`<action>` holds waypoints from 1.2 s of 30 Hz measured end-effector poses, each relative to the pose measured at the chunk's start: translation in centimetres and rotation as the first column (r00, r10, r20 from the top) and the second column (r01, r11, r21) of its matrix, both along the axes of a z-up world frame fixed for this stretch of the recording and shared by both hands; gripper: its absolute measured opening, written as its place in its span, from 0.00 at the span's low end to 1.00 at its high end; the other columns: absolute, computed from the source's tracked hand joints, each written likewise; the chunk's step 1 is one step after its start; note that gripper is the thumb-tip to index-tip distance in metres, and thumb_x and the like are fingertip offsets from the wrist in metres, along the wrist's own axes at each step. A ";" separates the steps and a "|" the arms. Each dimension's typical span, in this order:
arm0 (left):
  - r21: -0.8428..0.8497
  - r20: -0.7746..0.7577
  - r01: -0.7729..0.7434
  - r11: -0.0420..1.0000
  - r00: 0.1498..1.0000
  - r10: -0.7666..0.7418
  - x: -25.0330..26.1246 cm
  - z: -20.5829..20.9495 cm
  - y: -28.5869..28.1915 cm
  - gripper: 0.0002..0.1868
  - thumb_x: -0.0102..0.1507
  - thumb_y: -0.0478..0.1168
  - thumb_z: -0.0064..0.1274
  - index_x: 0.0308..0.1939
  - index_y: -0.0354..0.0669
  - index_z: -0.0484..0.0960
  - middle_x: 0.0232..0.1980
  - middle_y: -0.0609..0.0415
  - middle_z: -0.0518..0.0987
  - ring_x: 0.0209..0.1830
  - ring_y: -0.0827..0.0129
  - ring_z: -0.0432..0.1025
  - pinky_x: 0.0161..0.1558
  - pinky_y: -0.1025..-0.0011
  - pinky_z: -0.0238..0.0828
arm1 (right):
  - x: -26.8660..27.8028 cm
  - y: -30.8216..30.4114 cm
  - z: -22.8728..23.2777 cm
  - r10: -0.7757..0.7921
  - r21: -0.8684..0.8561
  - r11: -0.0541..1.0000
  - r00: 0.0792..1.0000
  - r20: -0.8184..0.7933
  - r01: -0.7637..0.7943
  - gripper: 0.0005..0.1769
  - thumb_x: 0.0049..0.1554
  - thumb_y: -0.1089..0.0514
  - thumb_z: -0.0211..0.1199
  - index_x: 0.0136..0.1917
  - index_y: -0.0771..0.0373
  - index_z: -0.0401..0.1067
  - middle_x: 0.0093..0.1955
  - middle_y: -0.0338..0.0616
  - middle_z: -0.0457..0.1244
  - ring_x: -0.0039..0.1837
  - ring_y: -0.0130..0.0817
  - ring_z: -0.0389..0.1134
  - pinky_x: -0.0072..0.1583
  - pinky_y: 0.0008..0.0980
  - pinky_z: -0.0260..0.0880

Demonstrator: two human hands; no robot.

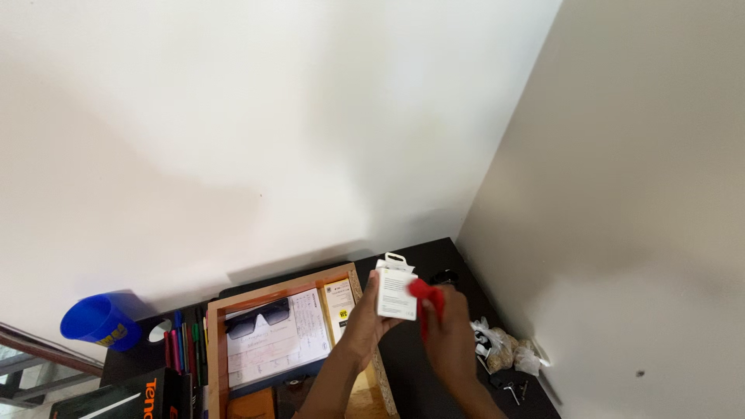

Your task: The person wipes a small black object with a red cloth, then places several papers, a yellow box, sunglasses, a white box, a banknote, and a black band into a wooden tray on a desk. The person uses the red cloth to wipe each item before placing it in the tray.

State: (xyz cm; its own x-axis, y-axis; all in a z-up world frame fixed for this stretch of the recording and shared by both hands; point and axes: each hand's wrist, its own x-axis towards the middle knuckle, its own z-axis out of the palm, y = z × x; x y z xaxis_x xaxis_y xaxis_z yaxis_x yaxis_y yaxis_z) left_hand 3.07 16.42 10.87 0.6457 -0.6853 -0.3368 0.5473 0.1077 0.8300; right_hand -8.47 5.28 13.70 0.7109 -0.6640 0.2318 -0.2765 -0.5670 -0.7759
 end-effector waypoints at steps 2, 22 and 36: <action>0.054 0.060 0.046 0.998 0.997 -0.049 0.0 0.5 0.3 0.40 0.67 0.69 0.24 0.71 0.48 0.67 0.65 0.45 0.79 0.66 0.62 0.74 0.69 0.59 0.69 | 0.0 -1.2 -0.8 0.006 -0.031 1.000 0.990 0.138 -0.002 0.15 0.66 0.51 0.50 0.58 0.61 0.70 0.48 0.51 0.65 0.46 0.38 0.72 0.47 0.39 0.73; 0.000 0.019 0.116 0.993 0.993 -0.116 -1.1 -0.5 -0.9 0.54 0.58 0.81 0.22 0.68 0.44 0.70 0.62 0.41 0.78 0.69 0.53 0.71 0.69 0.51 0.65 | 0.0 1.3 0.1 0.025 0.115 0.993 0.989 -0.146 -0.008 0.18 0.62 0.48 0.56 0.61 0.57 0.66 0.46 0.44 0.69 0.44 0.35 0.74 0.43 0.35 0.75; -0.040 -0.087 0.016 0.999 0.996 -0.019 -1.1 2.6 0.3 0.52 0.56 0.80 0.31 0.66 0.44 0.72 0.56 0.42 0.81 0.57 0.63 0.80 0.56 0.64 0.82 | -1.0 1.1 3.0 -0.017 0.182 0.983 0.991 0.134 -0.008 0.14 0.60 0.53 0.60 0.57 0.60 0.72 0.44 0.48 0.69 0.40 0.38 0.73 0.39 0.35 0.73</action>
